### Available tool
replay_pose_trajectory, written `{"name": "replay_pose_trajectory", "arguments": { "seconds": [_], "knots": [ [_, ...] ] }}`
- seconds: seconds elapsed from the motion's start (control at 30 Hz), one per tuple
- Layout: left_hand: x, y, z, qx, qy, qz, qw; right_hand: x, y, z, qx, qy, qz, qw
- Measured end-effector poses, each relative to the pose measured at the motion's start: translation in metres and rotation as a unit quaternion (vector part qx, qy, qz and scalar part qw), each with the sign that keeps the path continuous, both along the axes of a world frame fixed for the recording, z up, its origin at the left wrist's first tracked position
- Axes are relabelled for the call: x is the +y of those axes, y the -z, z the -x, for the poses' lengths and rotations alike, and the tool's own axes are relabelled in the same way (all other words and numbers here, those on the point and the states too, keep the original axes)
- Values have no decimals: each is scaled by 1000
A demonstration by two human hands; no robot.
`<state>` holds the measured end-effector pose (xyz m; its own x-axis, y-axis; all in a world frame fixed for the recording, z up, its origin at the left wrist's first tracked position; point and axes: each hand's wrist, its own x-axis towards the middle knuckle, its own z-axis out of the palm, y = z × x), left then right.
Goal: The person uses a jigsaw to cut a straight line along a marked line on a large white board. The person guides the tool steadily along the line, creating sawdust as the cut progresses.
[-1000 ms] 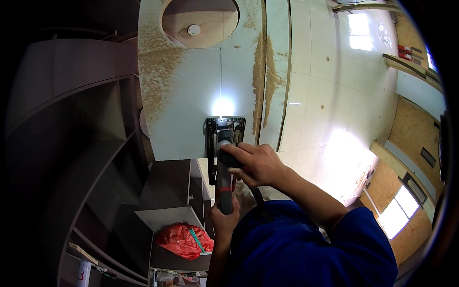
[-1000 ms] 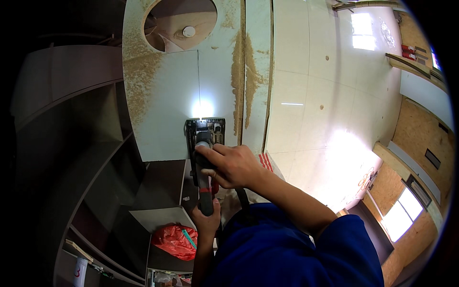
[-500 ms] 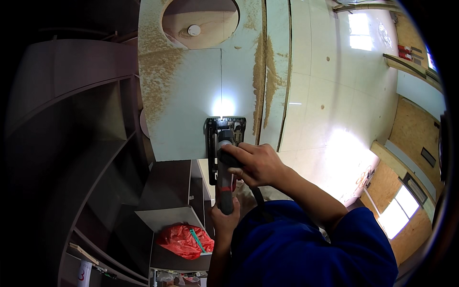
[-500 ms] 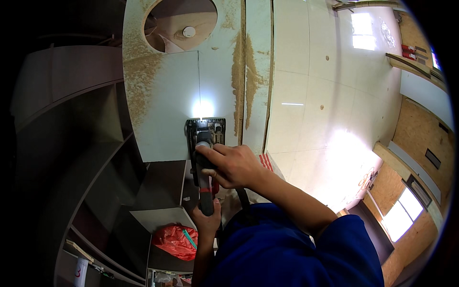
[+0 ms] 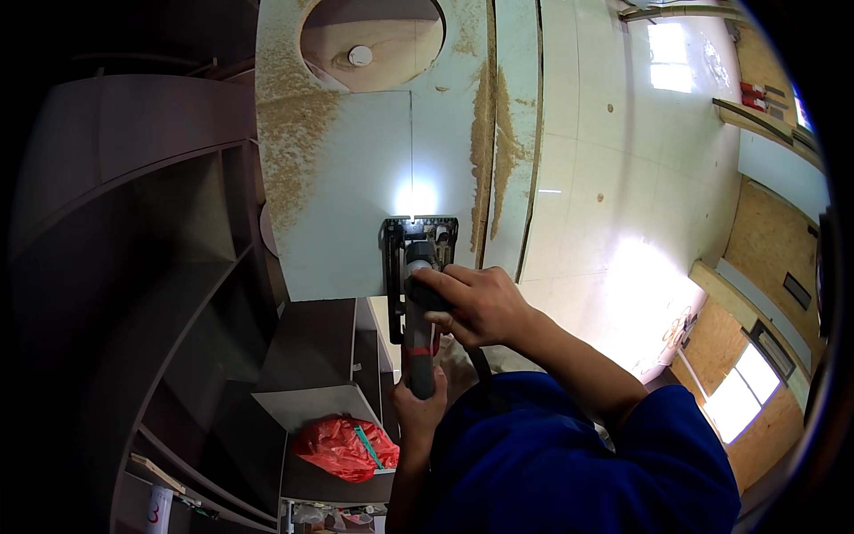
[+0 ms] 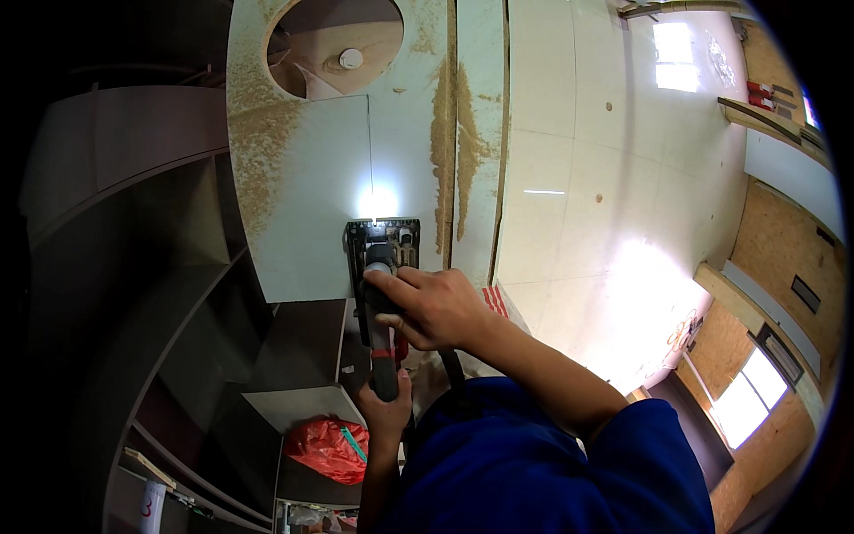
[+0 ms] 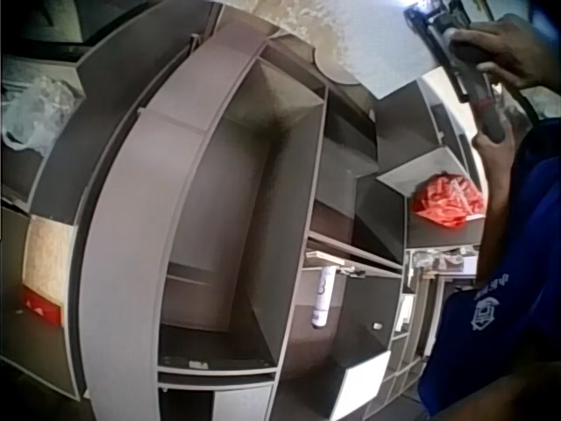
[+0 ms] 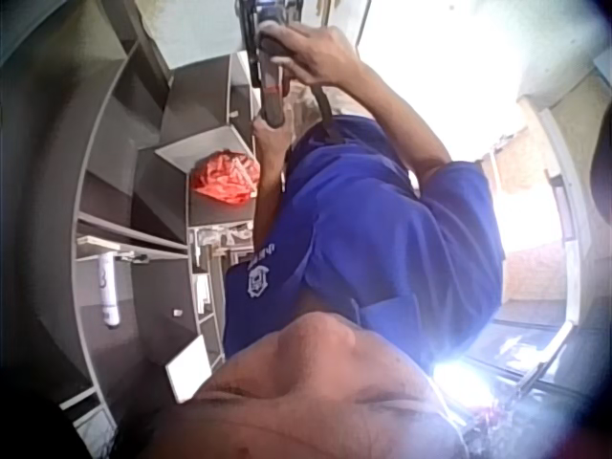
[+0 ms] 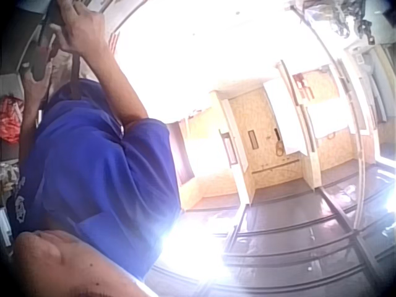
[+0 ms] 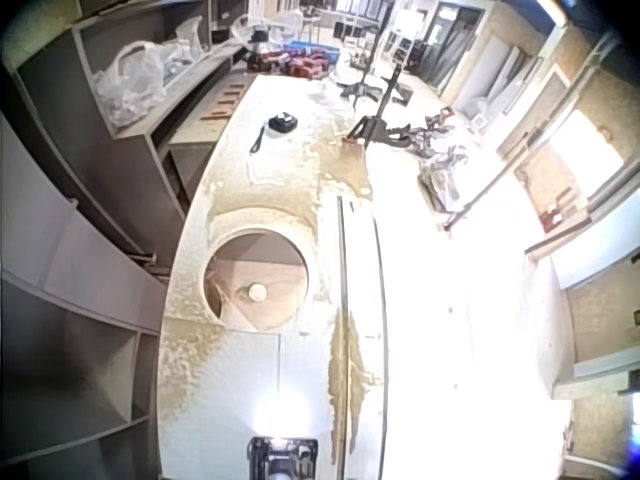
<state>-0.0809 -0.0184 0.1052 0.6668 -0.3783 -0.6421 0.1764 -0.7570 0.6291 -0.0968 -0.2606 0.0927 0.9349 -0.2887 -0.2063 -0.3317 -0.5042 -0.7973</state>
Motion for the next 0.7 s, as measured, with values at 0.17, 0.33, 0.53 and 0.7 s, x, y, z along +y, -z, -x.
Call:
{"name": "replay_pose_trajectory", "arguments": {
  "seconds": [0.17, 0.33, 0.53, 0.7],
  "knots": [
    [-1, 0, -1, 2, 1, -3, 1000, -1, 0, 0, -2, 0, -1, 1000],
    [-2, -2, -1, 9, -3, -9, 1000, -1, 0, -1, -3, -2, -1, 1000],
    [-6, -3, -5, 3, -3, -4, 1000, -3, 1, -1, -6, -2, 1, 1000],
    [-5, -3, -2, 17, -11, -11, 1000, -3, 1, -1, -6, -1, -3, 1000]
  ]
}}
